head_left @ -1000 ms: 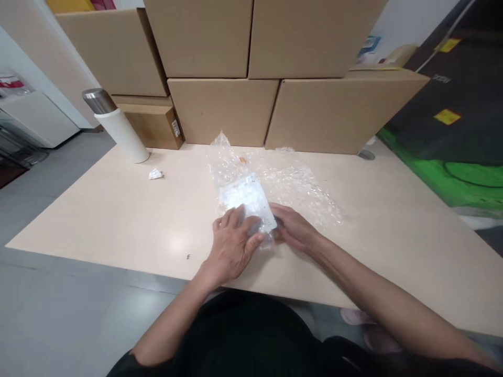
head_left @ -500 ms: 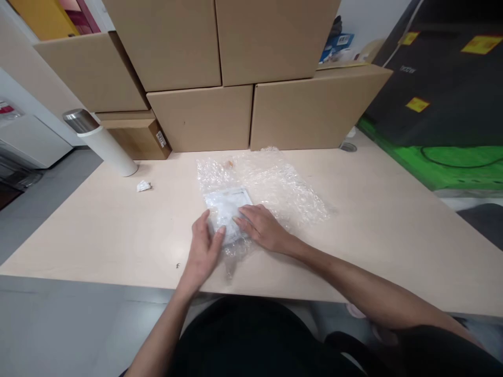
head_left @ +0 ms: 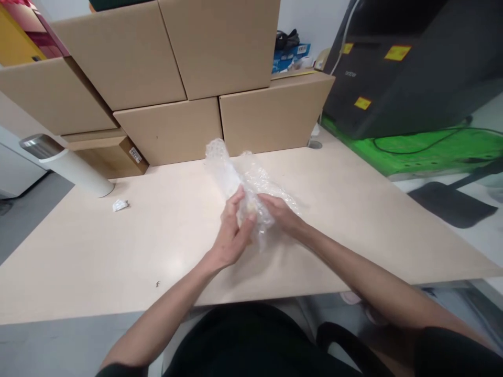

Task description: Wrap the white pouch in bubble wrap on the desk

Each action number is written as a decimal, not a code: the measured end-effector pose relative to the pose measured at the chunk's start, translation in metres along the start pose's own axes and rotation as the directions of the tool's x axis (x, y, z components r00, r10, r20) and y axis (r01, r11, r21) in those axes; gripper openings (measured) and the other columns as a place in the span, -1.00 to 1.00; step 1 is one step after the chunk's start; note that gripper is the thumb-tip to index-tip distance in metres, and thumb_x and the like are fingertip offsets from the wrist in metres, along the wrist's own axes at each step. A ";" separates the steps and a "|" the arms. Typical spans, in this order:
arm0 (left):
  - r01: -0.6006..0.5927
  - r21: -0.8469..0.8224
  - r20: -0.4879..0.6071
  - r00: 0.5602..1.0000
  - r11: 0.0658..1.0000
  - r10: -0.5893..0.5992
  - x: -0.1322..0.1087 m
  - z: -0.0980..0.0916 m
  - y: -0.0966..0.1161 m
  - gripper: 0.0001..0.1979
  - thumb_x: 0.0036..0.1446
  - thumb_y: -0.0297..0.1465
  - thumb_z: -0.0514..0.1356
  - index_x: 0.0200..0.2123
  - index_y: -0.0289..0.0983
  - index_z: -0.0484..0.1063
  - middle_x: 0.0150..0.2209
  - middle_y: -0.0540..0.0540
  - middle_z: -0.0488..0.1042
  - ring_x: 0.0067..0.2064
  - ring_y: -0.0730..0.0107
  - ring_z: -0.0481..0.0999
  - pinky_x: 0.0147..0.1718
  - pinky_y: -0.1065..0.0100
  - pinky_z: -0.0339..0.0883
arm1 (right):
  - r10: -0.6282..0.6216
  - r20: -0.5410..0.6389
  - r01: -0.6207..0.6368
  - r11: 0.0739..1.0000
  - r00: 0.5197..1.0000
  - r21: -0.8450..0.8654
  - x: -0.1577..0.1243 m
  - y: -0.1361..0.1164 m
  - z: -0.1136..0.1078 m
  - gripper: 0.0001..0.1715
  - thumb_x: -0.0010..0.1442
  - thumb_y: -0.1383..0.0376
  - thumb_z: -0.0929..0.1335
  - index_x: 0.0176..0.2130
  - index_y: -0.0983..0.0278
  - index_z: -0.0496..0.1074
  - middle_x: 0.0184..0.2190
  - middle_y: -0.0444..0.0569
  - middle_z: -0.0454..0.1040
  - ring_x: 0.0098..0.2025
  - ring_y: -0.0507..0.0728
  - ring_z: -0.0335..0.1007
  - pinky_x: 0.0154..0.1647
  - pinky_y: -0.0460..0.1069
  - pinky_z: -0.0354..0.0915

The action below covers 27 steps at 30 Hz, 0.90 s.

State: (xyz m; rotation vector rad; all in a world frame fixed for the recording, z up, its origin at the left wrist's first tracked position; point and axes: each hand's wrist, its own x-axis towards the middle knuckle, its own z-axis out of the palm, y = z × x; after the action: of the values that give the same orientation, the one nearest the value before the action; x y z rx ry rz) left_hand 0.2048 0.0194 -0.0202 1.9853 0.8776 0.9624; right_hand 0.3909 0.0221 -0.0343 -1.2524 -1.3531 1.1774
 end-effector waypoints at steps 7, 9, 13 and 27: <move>-0.084 0.458 0.334 0.939 0.885 -0.084 0.037 0.048 -0.013 -0.35 0.36 -0.05 0.00 0.39 -0.20 0.00 0.49 -0.27 -0.19 0.49 -0.06 -0.29 0.36 -0.21 -0.30 | -0.272 -0.305 0.074 0.845 0.913 -0.530 0.005 0.037 -0.062 -0.54 -0.01 0.19 0.40 -0.07 0.22 0.53 0.07 0.13 0.47 0.17 0.36 0.29 0.23 0.25 0.13; -0.110 0.519 0.367 0.924 0.847 -0.105 0.040 0.057 -0.017 -0.35 0.36 -0.06 -0.01 0.39 -0.23 0.02 0.48 -0.28 -0.16 0.48 -0.10 -0.26 0.36 -0.22 -0.31 | -0.180 -0.312 0.019 0.889 0.933 -0.457 0.006 0.039 -0.067 -0.55 0.06 0.15 0.36 -0.06 0.25 0.51 0.01 0.11 0.50 0.07 0.31 0.37 0.12 0.19 0.24; -0.164 0.579 0.355 0.933 0.799 -0.065 0.040 0.065 -0.023 -0.38 0.38 -0.07 -0.03 0.37 -0.27 0.10 0.46 -0.30 -0.04 0.47 -0.13 -0.15 0.36 -0.23 -0.27 | -0.030 -0.313 -0.087 0.932 0.949 -0.353 0.020 0.028 -0.068 -0.58 0.19 -0.03 0.30 -0.27 0.24 0.49 -0.33 -0.04 0.52 -0.21 0.19 0.41 -0.15 0.05 0.29; -0.228 0.336 0.136 0.972 0.914 0.193 0.035 0.023 -0.028 -0.45 0.36 -0.10 0.01 0.31 -0.22 0.13 0.41 -0.31 0.10 0.45 0.07 -0.01 0.34 -0.11 -0.12 | 0.218 -0.104 -0.185 0.948 0.970 0.259 0.042 -0.016 -0.019 -0.59 -0.21 0.21 0.59 -0.39 0.30 0.44 -0.54 -0.14 0.48 -0.49 0.05 0.37 -0.45 -0.05 0.29</move>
State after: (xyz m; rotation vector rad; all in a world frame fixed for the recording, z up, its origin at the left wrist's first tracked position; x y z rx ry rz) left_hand 0.2335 0.0540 -0.0425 2.4529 0.8341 0.8582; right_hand 0.4049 0.0650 -0.0156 -1.2832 -0.9644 1.3349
